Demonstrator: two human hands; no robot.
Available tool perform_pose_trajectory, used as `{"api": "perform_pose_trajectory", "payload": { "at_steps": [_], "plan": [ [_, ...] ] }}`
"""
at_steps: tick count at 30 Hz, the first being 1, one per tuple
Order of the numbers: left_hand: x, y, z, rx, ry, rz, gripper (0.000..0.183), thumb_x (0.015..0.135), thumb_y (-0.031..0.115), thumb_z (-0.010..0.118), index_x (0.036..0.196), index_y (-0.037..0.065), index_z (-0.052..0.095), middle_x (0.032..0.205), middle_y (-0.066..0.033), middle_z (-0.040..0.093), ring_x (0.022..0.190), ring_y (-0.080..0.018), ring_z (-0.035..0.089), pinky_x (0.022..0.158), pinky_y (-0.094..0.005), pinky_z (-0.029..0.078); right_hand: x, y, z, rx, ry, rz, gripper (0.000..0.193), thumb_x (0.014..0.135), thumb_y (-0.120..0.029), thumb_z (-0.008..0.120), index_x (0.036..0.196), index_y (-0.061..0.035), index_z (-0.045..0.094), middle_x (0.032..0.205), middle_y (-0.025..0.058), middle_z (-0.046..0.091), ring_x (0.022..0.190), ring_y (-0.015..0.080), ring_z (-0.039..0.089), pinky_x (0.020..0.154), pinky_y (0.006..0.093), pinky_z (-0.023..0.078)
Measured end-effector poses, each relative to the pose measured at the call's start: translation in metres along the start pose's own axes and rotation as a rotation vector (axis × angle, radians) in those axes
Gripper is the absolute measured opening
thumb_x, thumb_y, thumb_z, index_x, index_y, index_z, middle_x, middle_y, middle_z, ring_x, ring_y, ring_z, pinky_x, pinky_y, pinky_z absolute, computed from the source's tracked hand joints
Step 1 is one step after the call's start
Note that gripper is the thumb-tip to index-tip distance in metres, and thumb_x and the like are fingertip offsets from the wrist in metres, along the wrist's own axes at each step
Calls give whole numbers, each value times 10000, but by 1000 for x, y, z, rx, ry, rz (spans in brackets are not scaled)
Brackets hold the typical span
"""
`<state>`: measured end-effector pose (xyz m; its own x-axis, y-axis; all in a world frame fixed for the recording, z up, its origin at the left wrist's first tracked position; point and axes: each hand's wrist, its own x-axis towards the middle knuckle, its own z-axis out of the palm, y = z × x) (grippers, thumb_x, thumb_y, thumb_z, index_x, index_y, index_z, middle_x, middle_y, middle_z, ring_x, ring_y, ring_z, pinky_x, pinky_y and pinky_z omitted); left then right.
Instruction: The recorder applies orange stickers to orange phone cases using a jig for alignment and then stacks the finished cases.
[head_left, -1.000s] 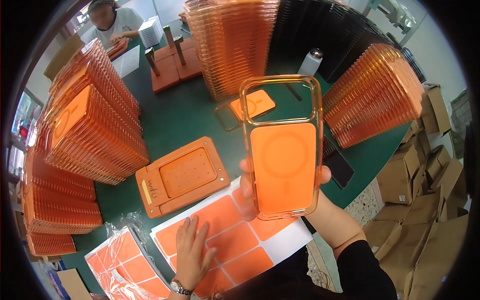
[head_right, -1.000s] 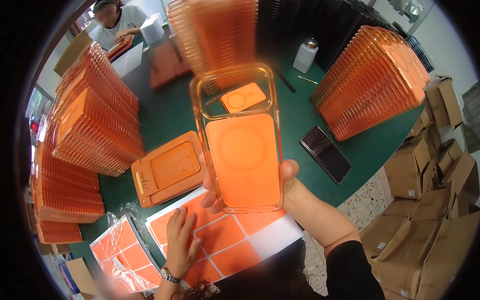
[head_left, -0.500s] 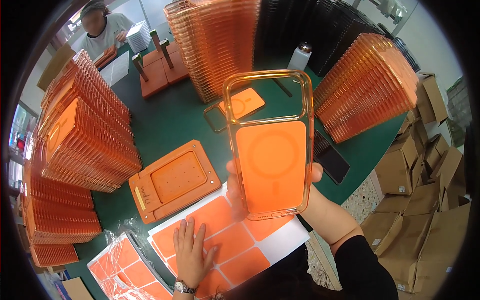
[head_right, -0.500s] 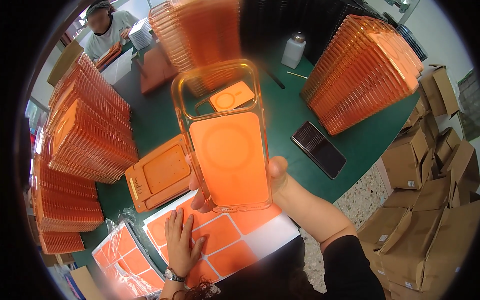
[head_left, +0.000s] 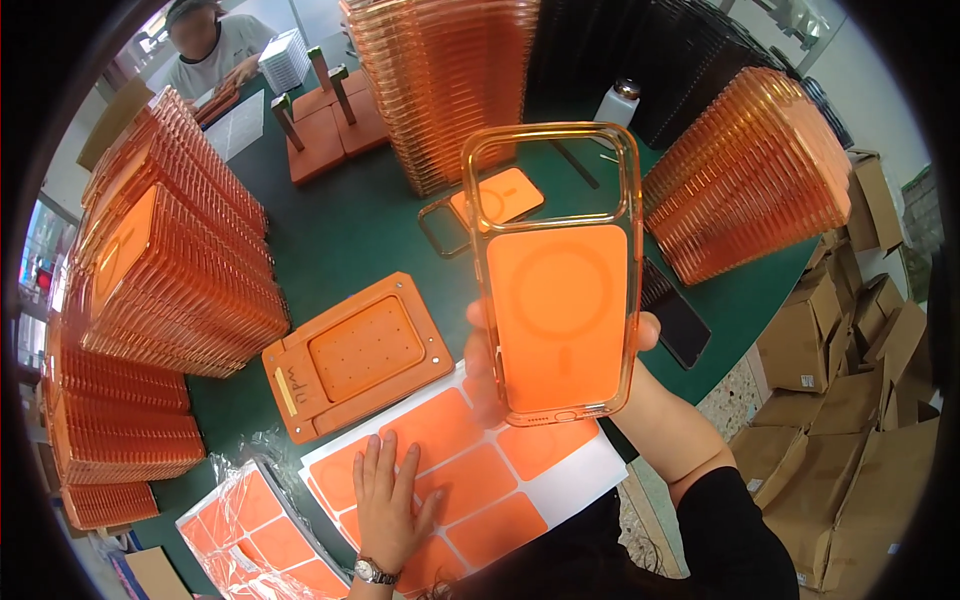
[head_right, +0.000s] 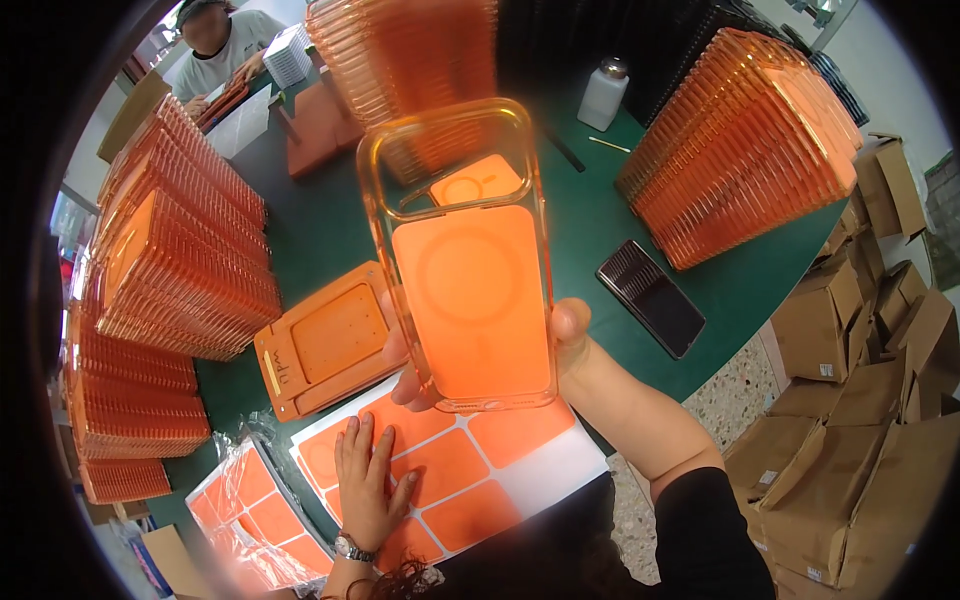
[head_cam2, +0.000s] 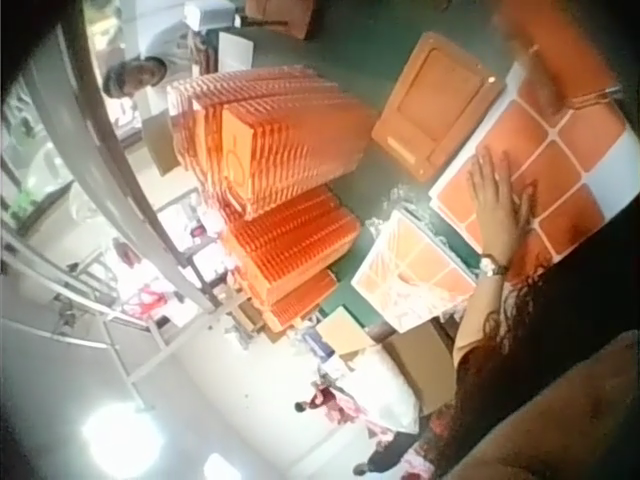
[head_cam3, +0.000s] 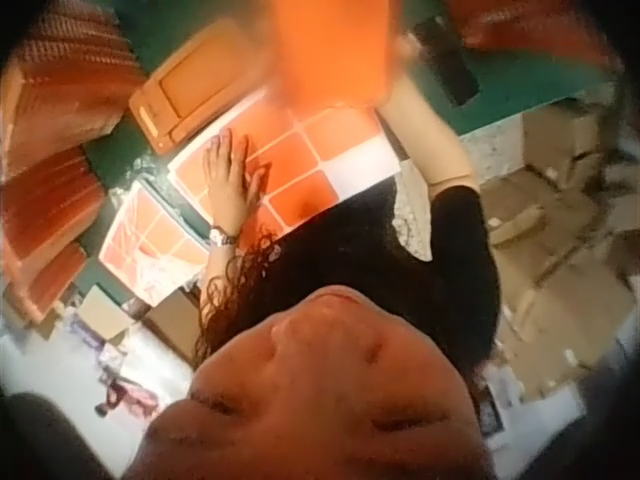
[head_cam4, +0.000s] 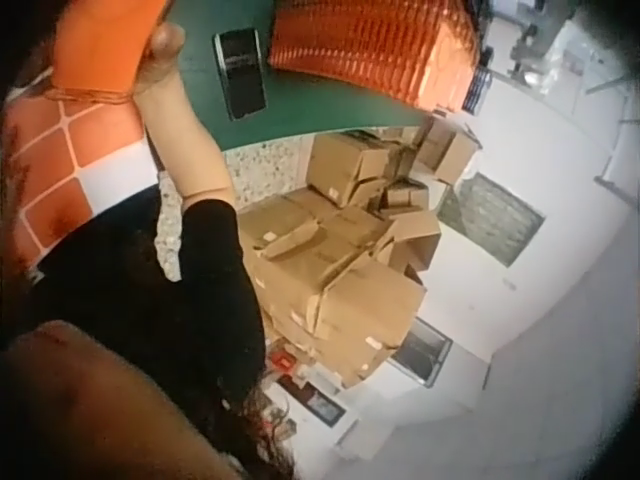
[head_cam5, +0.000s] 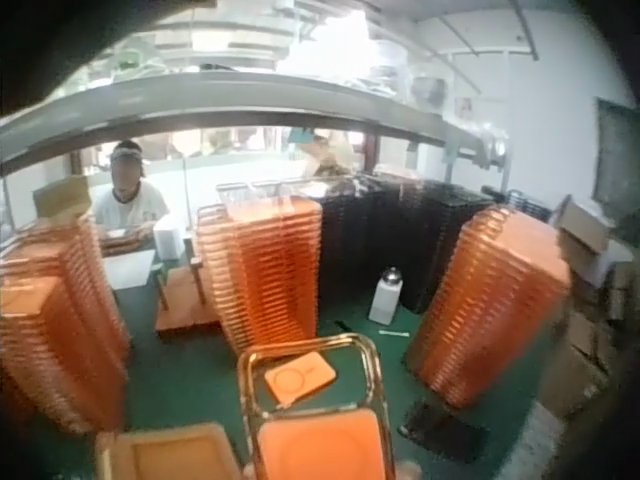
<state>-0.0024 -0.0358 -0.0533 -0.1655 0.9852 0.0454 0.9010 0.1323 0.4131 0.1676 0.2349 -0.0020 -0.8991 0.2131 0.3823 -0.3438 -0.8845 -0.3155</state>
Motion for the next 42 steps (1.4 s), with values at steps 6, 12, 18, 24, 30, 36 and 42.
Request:
{"api": "perform_pose_trajectory", "payload": {
  "at_steps": [6,12,18,24,30,36,42],
  "plan": [
    [-2,-1,-1,-10,11,-27,678,818,307,800,1410,79,558,1574,-208,403,1453,-430,363,1177,-590,266,13,-66,3,-1173,305,173,1036,678,-358,863,1510,23,376,1430,215,513,1279,353,567,1113,446,433],
    [-2,-1,-3,-41,-16,-33,659,838,311,777,1412,70,559,1572,-219,402,1463,-441,347,1191,-595,247,48,-146,-58,-2404,397,422,860,683,-168,786,1459,-26,445,1424,167,493,1345,342,454,1177,395,360],
    [0,-2,-3,-52,-31,-34,664,850,329,771,1432,101,548,1579,-194,396,1457,-438,353,1181,-595,263,87,-146,-78,-2391,308,855,903,660,-232,805,1467,-59,438,1421,159,481,1360,328,441,1167,404,381],
    [0,-2,-4,-60,-28,-35,661,857,323,766,1442,109,543,1583,-188,393,1455,-432,359,1179,-594,267,91,-143,-75,-2343,417,1114,960,669,-275,820,1513,-128,388,1447,141,440,1370,311,447,1171,402,391],
    [-2,-2,-4,-53,-8,-32,661,853,320,769,1436,104,546,1582,-187,394,1456,-429,358,1178,-593,270,72,-148,-78,-2267,498,1024,992,697,-299,823,1550,-125,346,1469,152,416,1401,315,430,1179,403,387],
    [-2,0,-2,-48,-23,-18,655,845,302,779,1423,96,550,1581,-188,395,1458,-432,352,1180,-590,270,40,-146,-83,-2532,358,691,931,747,-309,816,1537,-102,369,1471,170,424,1390,320,443,1174,392,380],
    [14,7,-7,-76,128,34,465,870,5,648,1334,26,611,1481,-205,512,1417,-441,418,1156,-543,346,9,-57,-7,-2339,248,166,243,854,-67,607,1086,2,623,1083,173,620,1064,342,611,948,408,496]
  ]
}}
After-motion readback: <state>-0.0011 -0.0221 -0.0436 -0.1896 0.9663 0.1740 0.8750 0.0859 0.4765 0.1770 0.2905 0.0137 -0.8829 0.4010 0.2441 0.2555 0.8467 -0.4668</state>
